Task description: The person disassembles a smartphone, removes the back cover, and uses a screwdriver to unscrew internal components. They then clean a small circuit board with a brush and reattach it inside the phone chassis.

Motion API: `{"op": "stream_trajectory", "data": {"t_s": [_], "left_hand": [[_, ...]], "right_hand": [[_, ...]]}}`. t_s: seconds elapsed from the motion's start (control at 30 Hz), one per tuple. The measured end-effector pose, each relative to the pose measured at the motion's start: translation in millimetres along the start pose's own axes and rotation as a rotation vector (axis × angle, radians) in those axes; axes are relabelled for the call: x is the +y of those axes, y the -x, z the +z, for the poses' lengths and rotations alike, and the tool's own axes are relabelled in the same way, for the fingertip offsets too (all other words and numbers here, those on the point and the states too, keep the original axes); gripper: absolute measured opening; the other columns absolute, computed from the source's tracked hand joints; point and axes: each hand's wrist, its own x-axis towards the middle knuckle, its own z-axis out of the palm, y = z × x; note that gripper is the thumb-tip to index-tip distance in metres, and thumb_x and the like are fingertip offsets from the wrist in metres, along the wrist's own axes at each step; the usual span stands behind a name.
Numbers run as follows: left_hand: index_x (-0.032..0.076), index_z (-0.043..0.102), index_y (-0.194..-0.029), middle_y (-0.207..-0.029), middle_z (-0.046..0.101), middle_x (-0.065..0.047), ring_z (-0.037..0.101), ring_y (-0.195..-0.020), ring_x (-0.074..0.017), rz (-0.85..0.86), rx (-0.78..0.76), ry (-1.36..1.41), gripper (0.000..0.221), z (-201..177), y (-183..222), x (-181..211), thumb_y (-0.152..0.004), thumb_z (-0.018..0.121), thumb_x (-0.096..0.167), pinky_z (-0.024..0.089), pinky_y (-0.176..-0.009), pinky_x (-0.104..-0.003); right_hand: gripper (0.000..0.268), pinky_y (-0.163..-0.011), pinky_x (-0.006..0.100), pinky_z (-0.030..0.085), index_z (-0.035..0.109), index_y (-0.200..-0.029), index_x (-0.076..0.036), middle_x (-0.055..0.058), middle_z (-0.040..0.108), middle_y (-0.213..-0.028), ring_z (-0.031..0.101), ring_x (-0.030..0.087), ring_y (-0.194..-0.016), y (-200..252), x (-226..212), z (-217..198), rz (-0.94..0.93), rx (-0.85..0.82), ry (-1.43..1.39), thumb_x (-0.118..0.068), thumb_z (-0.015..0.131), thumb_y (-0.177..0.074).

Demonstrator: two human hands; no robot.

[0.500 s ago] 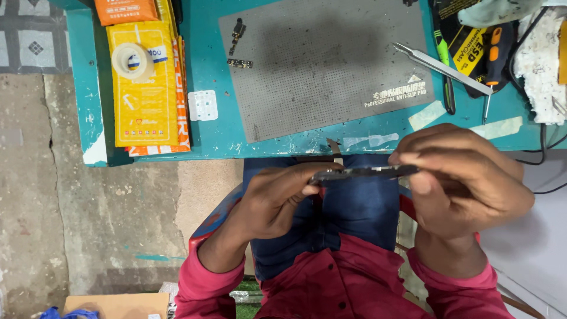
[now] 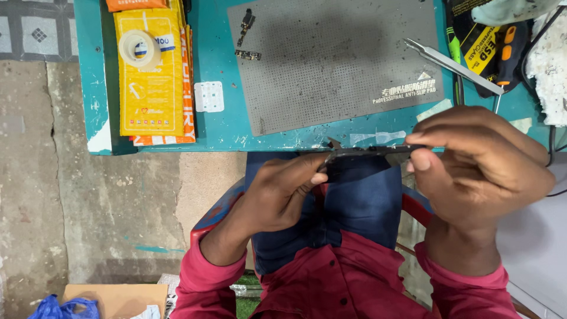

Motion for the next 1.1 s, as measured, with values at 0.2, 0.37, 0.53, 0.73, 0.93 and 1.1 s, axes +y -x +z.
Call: {"op": "stream_trajectory", "data": {"t_s": [0.2,0.37,0.53,0.73,0.93,1.1], "left_hand": [[-0.006,0.060,-0.129,-0.098,0.070,-0.021,0.073,-0.078,-0.0285,0.060,0.016,-0.039,0.028,-2.9,-3.1,0.6,-0.102,0.064,-0.004,0.057,-0.069,-0.035],[-0.007,0.057,-0.134,-0.113,0.071,-0.024,0.077,-0.092,-0.0319,0.038,-0.016,0.017,0.035,-2.2,-5.2,3.2,-0.100,0.060,-0.008,0.061,-0.077,-0.036],[-0.006,0.057,-0.133,-0.112,0.072,-0.024,0.078,-0.095,-0.0334,0.004,-0.032,0.002,0.035,-3.2,-4.1,8.0,-0.098,0.062,-0.011,0.061,-0.077,-0.037],[-0.006,0.057,-0.134,-0.114,0.071,-0.025,0.076,-0.097,-0.0364,0.020,-0.023,-0.006,0.038,-5.9,-5.1,11.2,-0.097,0.061,-0.012,0.062,-0.080,-0.038],[-0.005,0.057,-0.135,-0.111,0.071,-0.024,0.077,-0.096,-0.0363,0.006,-0.028,0.020,0.036,-6.1,-7.5,12.6,-0.100,0.060,-0.009,0.061,-0.080,-0.039],[-0.003,0.059,-0.134,-0.107,0.072,-0.023,0.074,-0.091,-0.0374,0.002,-0.027,-0.010,0.033,-6.4,-9.0,13.9,-0.102,0.062,-0.004,0.058,-0.078,-0.041]], "right_hand": [[0.023,-0.061,0.021,0.053,0.071,-0.105,0.008,0.019,0.071,-0.098,0.070,0.017,-0.077,-16.4,0.1,-3.7,-0.006,-0.114,-0.005,-0.003,0.083,-0.089],[0.019,-0.064,0.023,0.055,0.072,-0.103,0.007,0.019,0.070,-0.095,0.071,0.018,-0.078,-23.2,-3.9,-0.1,-0.063,-0.198,0.013,0.002,0.083,-0.088],[0.018,-0.058,0.022,0.051,0.071,-0.095,0.008,0.020,0.070,-0.093,0.069,0.019,-0.073,-26.3,-4.6,1.7,-0.075,-0.192,0.052,0.004,0.084,-0.083],[0.018,-0.062,0.021,0.054,0.070,-0.097,0.008,0.019,0.070,-0.096,0.070,0.016,-0.077,-31.1,-6.3,5.3,0.026,-0.214,-0.035,0.001,0.080,-0.085],[0.017,-0.067,0.024,0.053,0.072,-0.101,0.008,0.019,0.070,-0.097,0.069,0.018,-0.079,-41.7,-17.4,9.7,-0.054,-0.309,0.061,0.002,0.081,-0.087],[0.015,-0.063,0.025,0.054,0.072,-0.094,0.008,0.017,0.071,-0.090,0.070,0.020,-0.079,-55.5,-18.2,15.5,-0.118,-0.373,0.097,0.005,0.082,-0.084]]}}
